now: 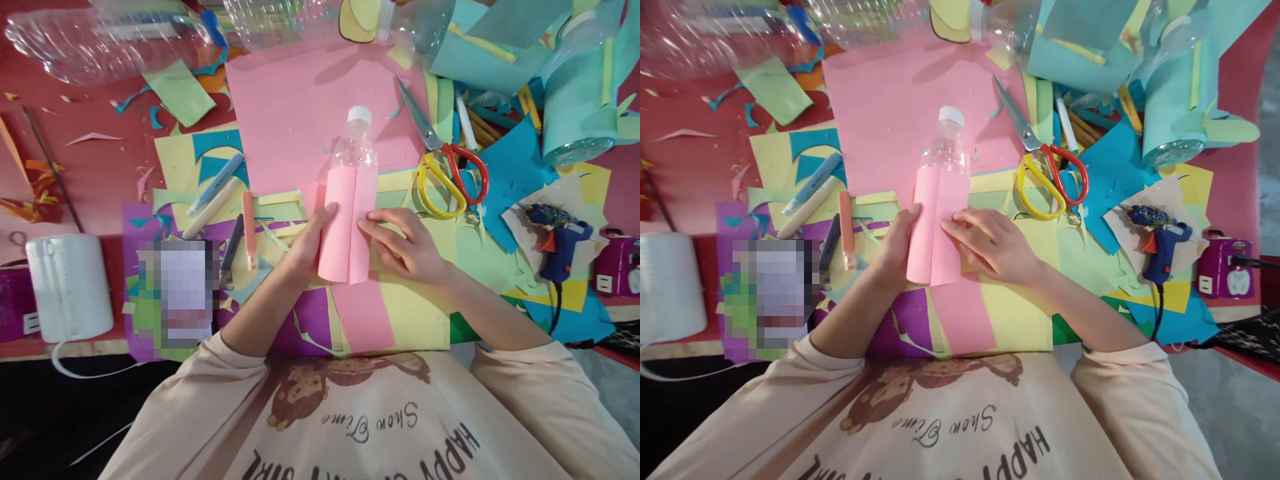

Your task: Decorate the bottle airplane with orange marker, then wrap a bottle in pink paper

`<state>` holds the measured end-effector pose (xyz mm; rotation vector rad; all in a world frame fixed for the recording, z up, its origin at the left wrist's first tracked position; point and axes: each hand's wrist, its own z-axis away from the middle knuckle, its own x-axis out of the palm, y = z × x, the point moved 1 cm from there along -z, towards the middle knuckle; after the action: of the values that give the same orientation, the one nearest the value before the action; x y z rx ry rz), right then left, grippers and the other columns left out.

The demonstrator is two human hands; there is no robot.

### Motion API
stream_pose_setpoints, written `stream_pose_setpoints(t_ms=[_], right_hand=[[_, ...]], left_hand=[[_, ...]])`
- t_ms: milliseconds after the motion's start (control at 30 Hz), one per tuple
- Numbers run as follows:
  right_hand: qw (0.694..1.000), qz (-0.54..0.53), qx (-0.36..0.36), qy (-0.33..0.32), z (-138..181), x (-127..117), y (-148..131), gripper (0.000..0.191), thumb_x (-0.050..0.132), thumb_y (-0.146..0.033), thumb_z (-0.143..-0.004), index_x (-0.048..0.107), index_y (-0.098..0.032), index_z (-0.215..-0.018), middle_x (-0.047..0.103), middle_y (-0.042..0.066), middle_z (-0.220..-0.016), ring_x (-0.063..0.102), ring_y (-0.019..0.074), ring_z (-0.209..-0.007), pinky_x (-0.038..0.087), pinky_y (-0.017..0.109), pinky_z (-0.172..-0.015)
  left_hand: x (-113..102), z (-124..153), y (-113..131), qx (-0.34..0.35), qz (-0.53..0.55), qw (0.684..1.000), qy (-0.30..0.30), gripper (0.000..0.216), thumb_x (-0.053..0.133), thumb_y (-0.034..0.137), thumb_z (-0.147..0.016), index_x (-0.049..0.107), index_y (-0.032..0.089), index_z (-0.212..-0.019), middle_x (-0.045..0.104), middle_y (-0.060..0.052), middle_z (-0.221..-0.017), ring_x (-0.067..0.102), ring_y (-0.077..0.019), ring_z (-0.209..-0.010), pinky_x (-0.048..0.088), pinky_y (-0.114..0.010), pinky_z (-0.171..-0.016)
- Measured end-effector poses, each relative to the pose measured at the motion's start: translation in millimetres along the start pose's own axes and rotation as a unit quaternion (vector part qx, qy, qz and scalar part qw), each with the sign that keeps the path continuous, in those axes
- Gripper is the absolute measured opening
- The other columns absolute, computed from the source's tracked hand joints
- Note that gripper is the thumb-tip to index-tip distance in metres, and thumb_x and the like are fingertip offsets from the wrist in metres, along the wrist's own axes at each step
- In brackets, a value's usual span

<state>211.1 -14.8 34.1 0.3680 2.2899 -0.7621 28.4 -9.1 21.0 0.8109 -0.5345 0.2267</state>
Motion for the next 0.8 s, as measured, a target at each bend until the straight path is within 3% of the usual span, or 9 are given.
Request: stream_pose_setpoints(t_ms=[133, 267, 600, 800], right_hand=[[0.998, 0.005, -0.062, 0.008, 2, 1, -4, 0.04, 0.044, -0.024, -0.095, 0.051, -0.018, -0.134, 0.067, 0.011, -0.114, 0.062, 0.0224, -0.106, 0.057, 0.039, -0.087], [0.996, 0.009, -0.087, 0.009, 2, 1, -6, 0.038, 0.038, -0.029, -0.098, 0.055, -0.021, -0.131, 0.07, 0.008, -0.117, 0.062, 0.0204, -0.112, 0.057, 0.038, -0.088], [0.997, 0.009, -0.075, -0.008, -3, -2, -7, 0.036, 0.048, -0.022, -0.093, 0.055, -0.013, -0.127, 0.07, 0.012, -0.12, 0.061, 0.0213, -0.118, 0.055, 0.038, -0.096], [0.995, 0.01, -0.101, -0.007, -1, 1, -5, 0.041, 0.034, -0.035, -0.099, 0.053, -0.016, -0.129, 0.066, 0.013, -0.126, 0.056, 0.0223, -0.127, 0.055, 0.04, -0.098]], left_hand=[[4, 2, 6, -0.017, 0.006, 1.0, -0.008, 0.07, 0.062, 0.067, -0.07, 0.062, 0.012, -0.114, 0.074, -0.013, -0.098, 0.067, -0.0329, -0.106, 0.055, -0.042, -0.091], [7, 5, 9, -0.019, 0.014, 0.999, -0.036, 0.071, 0.061, 0.069, -0.071, 0.062, 0.012, -0.114, 0.074, -0.014, -0.098, 0.066, -0.0331, -0.108, 0.055, -0.042, -0.092], [7, 4, 10, -0.005, 0.041, 0.999, -0.01, 0.07, 0.057, 0.064, -0.077, 0.059, 0.01, -0.122, 0.072, -0.014, -0.107, 0.064, -0.0321, -0.114, 0.053, -0.042, -0.098], [9, 6, 12, 0.011, 0.032, 0.999, -0.016, 0.068, 0.053, 0.067, -0.077, 0.062, 0.016, -0.121, 0.072, -0.01, -0.109, 0.062, -0.0329, -0.117, 0.055, -0.044, -0.097]])
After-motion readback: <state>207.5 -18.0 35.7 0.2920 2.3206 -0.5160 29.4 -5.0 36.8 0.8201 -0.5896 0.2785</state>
